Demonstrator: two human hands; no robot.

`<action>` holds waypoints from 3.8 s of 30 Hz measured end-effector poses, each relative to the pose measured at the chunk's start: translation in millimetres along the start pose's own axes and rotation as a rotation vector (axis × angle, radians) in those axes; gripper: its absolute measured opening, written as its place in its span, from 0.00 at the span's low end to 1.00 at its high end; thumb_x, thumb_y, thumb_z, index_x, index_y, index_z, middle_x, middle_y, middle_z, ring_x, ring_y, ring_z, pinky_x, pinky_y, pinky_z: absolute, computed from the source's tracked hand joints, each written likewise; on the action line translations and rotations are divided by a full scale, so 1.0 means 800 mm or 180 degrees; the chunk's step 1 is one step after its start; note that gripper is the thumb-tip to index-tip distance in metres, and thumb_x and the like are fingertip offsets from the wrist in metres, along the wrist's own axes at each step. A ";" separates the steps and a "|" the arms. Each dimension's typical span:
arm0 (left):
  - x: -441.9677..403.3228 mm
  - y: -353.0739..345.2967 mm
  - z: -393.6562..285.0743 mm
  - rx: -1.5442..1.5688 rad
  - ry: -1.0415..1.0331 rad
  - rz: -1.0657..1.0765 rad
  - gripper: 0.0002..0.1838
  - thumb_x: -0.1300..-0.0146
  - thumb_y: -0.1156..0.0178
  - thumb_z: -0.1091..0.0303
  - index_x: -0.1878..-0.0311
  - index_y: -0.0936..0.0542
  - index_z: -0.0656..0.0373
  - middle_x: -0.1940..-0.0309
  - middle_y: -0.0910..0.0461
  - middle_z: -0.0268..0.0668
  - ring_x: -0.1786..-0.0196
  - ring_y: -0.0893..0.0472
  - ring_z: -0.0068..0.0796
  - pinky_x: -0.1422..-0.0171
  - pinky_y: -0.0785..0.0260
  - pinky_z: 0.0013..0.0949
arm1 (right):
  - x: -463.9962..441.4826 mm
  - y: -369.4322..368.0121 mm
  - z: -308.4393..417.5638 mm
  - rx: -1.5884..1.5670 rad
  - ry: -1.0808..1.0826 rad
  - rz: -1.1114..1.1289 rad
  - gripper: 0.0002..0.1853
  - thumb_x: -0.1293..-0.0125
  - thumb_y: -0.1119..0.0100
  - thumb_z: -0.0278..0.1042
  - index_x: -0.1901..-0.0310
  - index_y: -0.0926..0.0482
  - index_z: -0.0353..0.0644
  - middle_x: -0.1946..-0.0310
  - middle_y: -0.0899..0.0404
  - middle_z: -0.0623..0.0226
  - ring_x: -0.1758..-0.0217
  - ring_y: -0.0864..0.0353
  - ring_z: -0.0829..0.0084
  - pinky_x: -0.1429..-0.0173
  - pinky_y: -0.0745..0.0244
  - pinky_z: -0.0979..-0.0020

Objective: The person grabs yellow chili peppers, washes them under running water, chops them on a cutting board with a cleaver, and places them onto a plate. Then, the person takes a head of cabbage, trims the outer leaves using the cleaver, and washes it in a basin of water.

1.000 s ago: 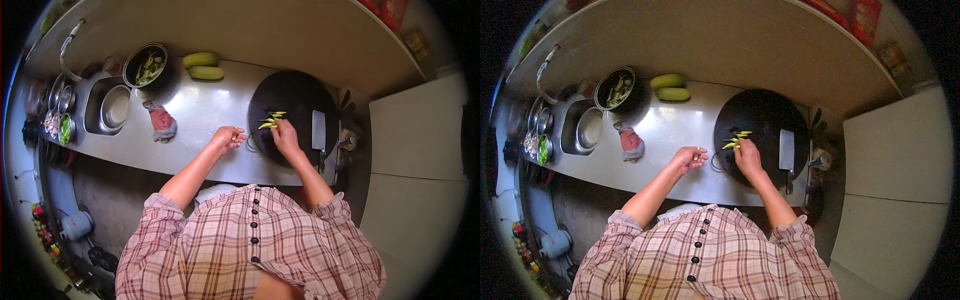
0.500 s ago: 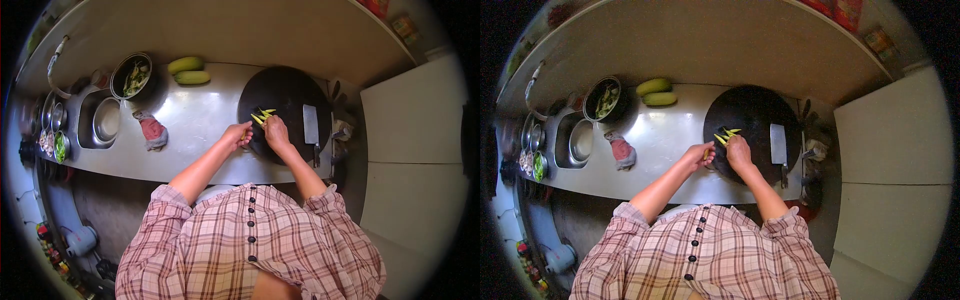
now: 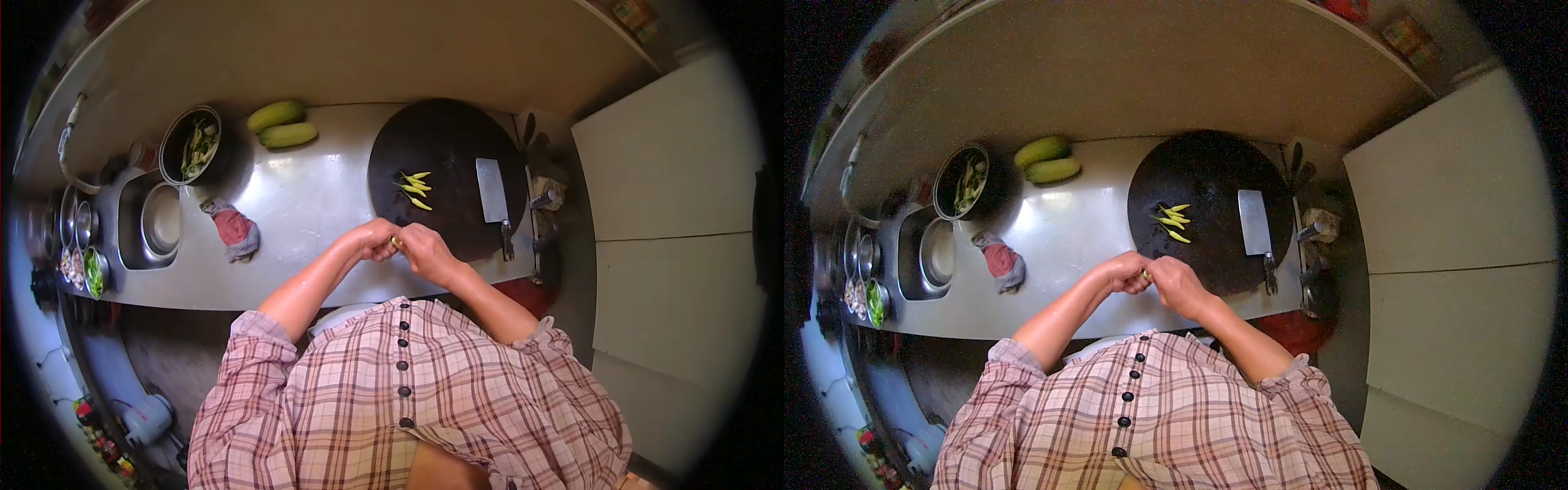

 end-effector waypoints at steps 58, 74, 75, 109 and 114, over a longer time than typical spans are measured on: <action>0.032 0.014 -0.030 -0.2001 -0.2046 -0.2933 0.11 0.39 0.47 0.63 0.65 0.22 0.61 0.68 0.20 0.53 0.62 0.21 0.56 0.59 0.31 0.51 | -0.057 -0.058 -0.104 -0.2656 -0.2865 0.0068 0.08 0.33 0.54 0.20 0.70 0.36 0.42 0.76 0.31 0.69 0.78 0.34 0.82 0.76 0.38 0.76; 0.007 0.072 0.011 0.1903 -0.1844 -0.1690 0.10 0.34 0.48 0.60 0.68 0.31 0.53 0.81 0.32 0.27 0.81 0.32 0.19 0.82 0.37 0.26 | -0.055 -0.033 -0.192 0.0411 -0.1476 0.0096 0.08 0.39 0.43 0.27 0.60 0.29 0.36 0.69 0.22 0.52 0.63 0.20 0.53 0.61 0.26 0.57; 0.007 0.068 0.013 0.2067 -0.1743 -0.1648 0.09 0.33 0.49 0.61 0.68 0.31 0.53 0.81 0.32 0.27 0.82 0.33 0.19 0.82 0.36 0.27 | -0.061 -0.029 -0.167 0.0774 -0.1229 0.0231 0.09 0.39 0.42 0.27 0.59 0.30 0.36 0.68 0.21 0.50 0.62 0.20 0.49 0.60 0.27 0.55; 0.015 0.041 -0.002 -0.0759 -0.2382 -0.1648 0.06 0.42 0.39 0.68 0.67 0.25 0.59 0.82 0.23 0.33 0.79 0.26 0.23 0.76 0.36 0.29 | -0.080 -0.047 -0.072 -0.2237 -0.2472 0.0733 0.09 0.33 0.46 0.32 0.73 0.28 0.44 0.85 0.34 0.76 0.88 0.42 0.85 0.85 0.49 0.81; 0.043 0.026 -0.002 -0.0532 -0.2541 -0.0757 0.07 0.36 0.43 0.64 0.62 0.27 0.57 0.79 0.26 0.29 0.78 0.31 0.18 0.76 0.41 0.24 | -0.069 -0.046 -0.079 -0.3347 -0.3056 0.0893 0.08 0.32 0.49 0.32 0.70 0.29 0.43 0.85 0.34 0.72 0.87 0.40 0.81 0.84 0.47 0.79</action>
Point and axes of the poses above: each hand's wrist, its own x-axis away from the middle knuckle, its own y-axis out of the back of the hand, z = x × y, the point moved 4 cm from there along -x, towards the middle knuckle
